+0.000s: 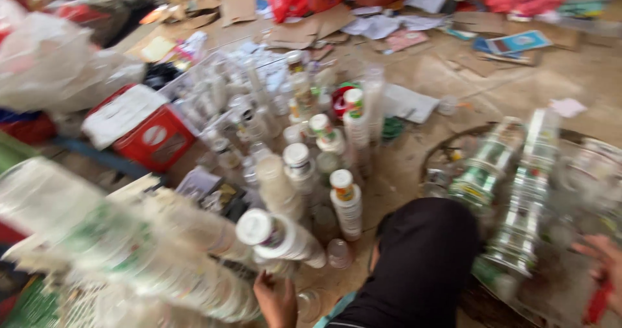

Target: Sorting and cutting plastic cups for recycling in a collection center.

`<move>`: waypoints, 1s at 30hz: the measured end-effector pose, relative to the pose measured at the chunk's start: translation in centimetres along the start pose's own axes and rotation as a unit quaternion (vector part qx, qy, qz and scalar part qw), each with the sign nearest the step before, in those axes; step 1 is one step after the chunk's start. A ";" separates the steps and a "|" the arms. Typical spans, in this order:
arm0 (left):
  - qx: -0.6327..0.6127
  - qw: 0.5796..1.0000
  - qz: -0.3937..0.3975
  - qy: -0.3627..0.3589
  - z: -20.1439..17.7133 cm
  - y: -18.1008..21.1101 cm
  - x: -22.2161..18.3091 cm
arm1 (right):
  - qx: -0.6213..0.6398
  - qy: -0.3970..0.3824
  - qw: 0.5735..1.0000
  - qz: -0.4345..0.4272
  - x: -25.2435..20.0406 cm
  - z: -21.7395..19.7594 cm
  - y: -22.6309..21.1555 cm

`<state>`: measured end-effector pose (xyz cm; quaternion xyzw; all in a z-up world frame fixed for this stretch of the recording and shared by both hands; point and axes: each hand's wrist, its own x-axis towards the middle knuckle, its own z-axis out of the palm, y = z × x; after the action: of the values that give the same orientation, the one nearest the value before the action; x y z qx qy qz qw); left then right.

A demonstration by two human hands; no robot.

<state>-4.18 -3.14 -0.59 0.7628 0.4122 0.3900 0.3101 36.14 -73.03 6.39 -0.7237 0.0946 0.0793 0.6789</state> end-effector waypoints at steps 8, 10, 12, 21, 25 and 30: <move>-0.309 0.867 0.217 -0.325 7.8 4.4 0.7 | 0.041 0.144 0.984 0.101 -9.3 5.7 -7.7; -0.411 0.737 0.326 -0.427 9.6 5.6 1.1 | 0.071 0.165 0.973 0.147 -9.7 6.4 -9.3; -0.459 0.650 0.378 -0.473 11.5 6.9 1.2 | 0.081 0.172 0.970 0.150 -9.7 5.6 -9.1; -0.275 0.702 0.334 -0.566 3.8 49.5 -2.3 | 0.130 0.172 0.962 0.166 -13.1 4.8 -10.5; -0.307 0.700 0.340 -0.548 12.1 54.1 -4.1 | 0.119 0.166 0.958 0.203 -13.5 4.8 -9.2; -0.323 0.686 0.068 -0.649 21.2 55.1 -4.5 | -0.017 0.114 0.962 0.249 -14.2 5.1 -5.9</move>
<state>33.54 -36.04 30.98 0.7039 -0.0969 -0.0730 0.6999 23.93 -67.19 15.21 -0.6930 0.3474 0.1648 0.6098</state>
